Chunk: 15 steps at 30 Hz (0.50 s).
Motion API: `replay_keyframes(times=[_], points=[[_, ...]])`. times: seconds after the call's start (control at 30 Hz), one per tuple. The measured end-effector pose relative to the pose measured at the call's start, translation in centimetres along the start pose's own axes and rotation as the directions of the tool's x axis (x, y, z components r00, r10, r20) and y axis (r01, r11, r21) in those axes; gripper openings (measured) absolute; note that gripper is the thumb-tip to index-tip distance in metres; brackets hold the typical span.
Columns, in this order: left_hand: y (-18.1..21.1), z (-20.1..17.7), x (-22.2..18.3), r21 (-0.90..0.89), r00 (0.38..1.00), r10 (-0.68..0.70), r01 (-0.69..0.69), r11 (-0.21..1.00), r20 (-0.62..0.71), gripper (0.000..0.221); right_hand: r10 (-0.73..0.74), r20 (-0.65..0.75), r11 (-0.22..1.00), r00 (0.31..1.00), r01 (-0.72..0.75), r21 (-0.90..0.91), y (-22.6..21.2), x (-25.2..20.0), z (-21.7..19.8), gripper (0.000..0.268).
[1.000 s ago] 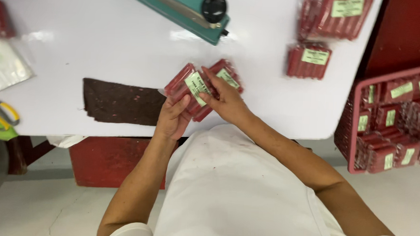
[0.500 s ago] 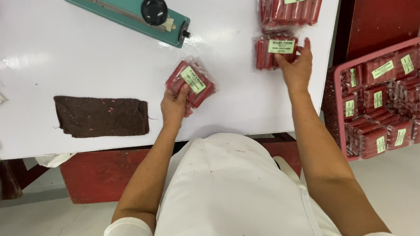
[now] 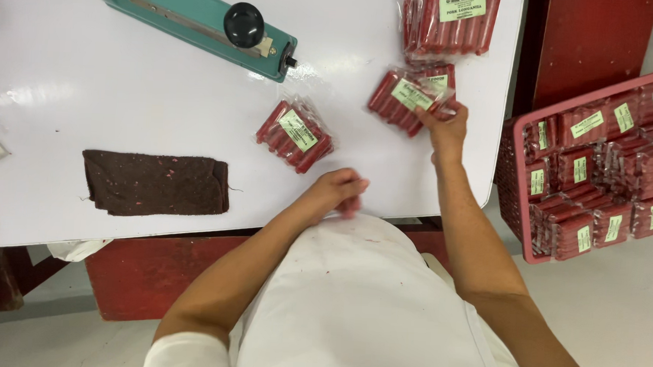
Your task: The person seals packages of meat using a manual heat sealer, then places the sealed packages into a plastic crate.
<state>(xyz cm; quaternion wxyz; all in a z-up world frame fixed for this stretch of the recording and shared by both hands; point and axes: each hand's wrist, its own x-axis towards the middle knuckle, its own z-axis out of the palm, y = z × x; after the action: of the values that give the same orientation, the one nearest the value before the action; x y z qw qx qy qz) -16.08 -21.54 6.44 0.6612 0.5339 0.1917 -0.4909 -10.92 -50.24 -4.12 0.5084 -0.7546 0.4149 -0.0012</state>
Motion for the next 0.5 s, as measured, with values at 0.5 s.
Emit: replay_keyframes(times=[0.5], points=[[-1.6, 3.4, 12.2, -0.384, 0.959, -0.096, -0.014, 0.923, -0.267, 0.052, -0.099, -0.008, 0.995, 0.995, 0.099, 0.031, -1.1, -4.5, 4.4, 0.012]])
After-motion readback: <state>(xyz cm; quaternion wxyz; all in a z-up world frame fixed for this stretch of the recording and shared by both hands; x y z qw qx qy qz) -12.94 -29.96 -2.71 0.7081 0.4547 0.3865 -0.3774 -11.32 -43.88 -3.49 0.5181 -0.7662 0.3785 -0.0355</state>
